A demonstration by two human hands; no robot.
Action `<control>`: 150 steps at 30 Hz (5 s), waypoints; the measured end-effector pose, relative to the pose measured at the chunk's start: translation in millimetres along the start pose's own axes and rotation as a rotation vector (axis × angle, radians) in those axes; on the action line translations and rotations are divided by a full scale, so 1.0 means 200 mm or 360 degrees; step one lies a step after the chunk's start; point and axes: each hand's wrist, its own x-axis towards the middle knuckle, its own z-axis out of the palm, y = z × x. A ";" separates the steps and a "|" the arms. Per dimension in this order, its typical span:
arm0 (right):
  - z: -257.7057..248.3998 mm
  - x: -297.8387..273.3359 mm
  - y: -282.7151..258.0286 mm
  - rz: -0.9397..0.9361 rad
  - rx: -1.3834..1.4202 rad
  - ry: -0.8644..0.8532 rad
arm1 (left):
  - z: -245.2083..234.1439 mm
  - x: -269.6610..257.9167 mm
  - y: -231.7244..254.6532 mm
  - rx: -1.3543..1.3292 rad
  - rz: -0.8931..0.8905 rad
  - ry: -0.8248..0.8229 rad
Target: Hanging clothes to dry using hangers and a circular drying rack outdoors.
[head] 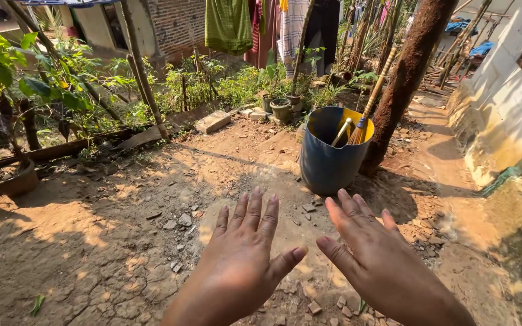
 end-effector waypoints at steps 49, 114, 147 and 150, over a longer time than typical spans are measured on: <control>-0.16 2.43 0.20 -0.0597 0.0011 0.0399 | -0.31 1.95 -1.20 0.0160 0.0041 0.0557; -0.32 5.53 0.24 -0.0312 -0.0037 0.0491 | -0.89 4.54 -3.18 0.0104 0.0285 0.0633; -0.67 6.88 0.42 -0.0450 -0.0075 0.0820 | -1.28 5.71 -3.68 0.0124 0.0353 0.0960; -0.81 6.94 0.39 -0.0438 -0.0072 0.0840 | -1.37 5.80 -3.63 0.0108 0.0366 0.1010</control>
